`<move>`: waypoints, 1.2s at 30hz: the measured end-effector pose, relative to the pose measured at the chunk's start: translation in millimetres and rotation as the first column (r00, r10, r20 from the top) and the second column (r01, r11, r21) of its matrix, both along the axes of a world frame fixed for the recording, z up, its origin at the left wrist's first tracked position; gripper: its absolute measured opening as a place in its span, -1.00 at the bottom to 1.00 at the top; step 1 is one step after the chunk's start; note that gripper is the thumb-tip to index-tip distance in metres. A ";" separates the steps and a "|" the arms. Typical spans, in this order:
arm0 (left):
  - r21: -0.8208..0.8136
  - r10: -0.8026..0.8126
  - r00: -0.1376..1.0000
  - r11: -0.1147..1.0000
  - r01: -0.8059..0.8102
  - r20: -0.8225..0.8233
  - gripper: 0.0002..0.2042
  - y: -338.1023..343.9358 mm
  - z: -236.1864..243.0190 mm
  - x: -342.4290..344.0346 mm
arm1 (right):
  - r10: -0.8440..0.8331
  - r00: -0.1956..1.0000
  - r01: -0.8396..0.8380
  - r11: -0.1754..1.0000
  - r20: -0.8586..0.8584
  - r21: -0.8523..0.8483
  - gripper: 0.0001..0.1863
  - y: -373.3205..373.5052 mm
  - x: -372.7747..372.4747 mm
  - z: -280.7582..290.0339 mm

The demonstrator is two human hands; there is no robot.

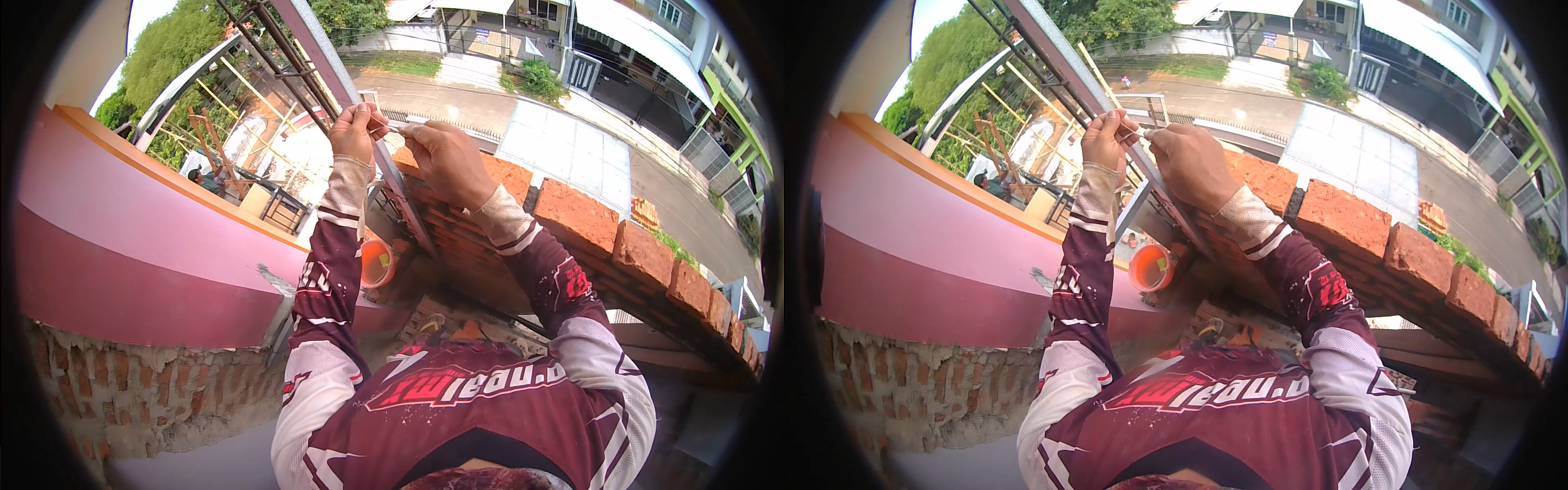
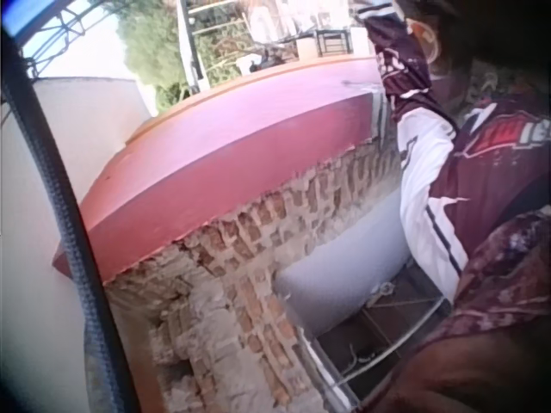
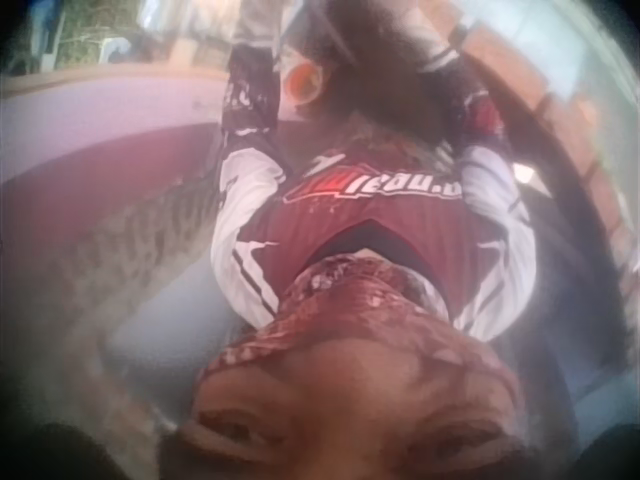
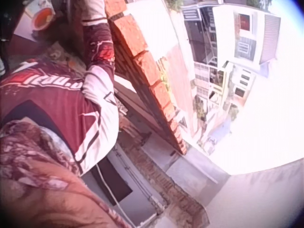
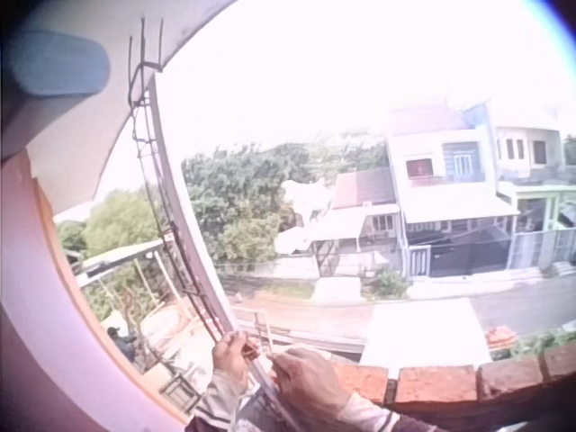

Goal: The person scoops mortar from a bucket with a trowel and applies it between red bricks on a partially built wall. The person then uses a measuring tape to check alignment along the wall edge.

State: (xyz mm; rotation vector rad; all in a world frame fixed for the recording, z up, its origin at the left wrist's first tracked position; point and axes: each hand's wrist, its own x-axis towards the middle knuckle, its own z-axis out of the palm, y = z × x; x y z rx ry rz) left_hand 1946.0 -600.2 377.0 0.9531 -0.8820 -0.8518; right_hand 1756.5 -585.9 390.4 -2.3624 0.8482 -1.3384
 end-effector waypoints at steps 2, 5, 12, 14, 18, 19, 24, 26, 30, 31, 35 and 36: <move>0.001 0.000 1.000 1.000 0.000 0.027 -0.79 -2.6 -0.7 2.5 | -0.015 0.993 0.042 0.972 0.116 -0.233 -0.81 11.4 -16.2 15.0; -0.046 -0.035 0.999 0.998 0.036 0.014 -0.80 0.2 -0.5 1.7 | -0.184 0.979 0.204 0.875 0.088 -0.439 -0.79 8.6 -41.9 38.1; -0.019 0.034 0.997 0.999 -0.032 0.065 -0.79 17.5 4.2 -12.1 | -0.304 0.915 0.273 0.950 -0.265 -0.148 -0.86 -14.6 -46.4 45.9; -0.013 0.042 0.994 0.999 -0.041 0.102 -0.79 20.1 4.1 -15.7 | -0.330 0.911 0.291 0.939 -0.247 -0.183 -0.87 -15.9 -41.8 42.3; -0.051 0.071 0.988 0.997 -0.065 0.138 -0.78 21.4 2.9 -20.6 | -0.360 0.904 0.310 0.924 -0.232 -0.225 -0.88 -17.8 -34.6 40.3; -0.038 0.074 0.987 0.997 -0.069 0.145 -0.79 21.3 2.6 -21.5 | -0.357 0.906 0.307 0.924 -0.227 -0.229 -0.88 -18.4 -33.4 41.0; -0.023 0.064 0.985 0.998 -0.062 0.160 -0.80 20.9 0.5 -24.0 | -0.335 0.905 0.290 0.937 -0.263 -0.193 -0.86 -18.8 -29.8 46.0; -0.045 0.057 0.986 0.998 -0.051 0.156 -0.80 19.5 -1.6 -25.4 | -0.336 0.902 0.288 0.936 -0.271 -0.202 -0.86 -18.5 -27.9 48.4; -0.055 0.052 0.986 0.998 -0.044 0.159 -0.79 13.5 -8.7 -30.3 | -0.332 0.900 0.281 0.937 -0.283 -0.206 -0.86 -18.3 -24.3 49.6; -0.046 0.055 0.988 0.998 -0.049 0.146 -0.79 11.3 -10.2 -31.8 | -0.326 0.902 0.275 0.939 -0.283 -0.206 -0.86 -18.8 -23.7 49.2; -0.019 0.068 0.991 0.998 -0.066 0.117 -0.81 3.1 -15.1 -38.1 | -0.339 0.904 0.285 0.932 -0.261 -0.224 -0.87 -21.3 -23.6 46.7; -0.016 0.072 0.991 0.997 -0.071 0.113 -0.82 1.0 -15.7 -39.6 | -0.349 0.897 0.296 0.930 -0.270 -0.219 -0.88 -21.6 -23.6 46.8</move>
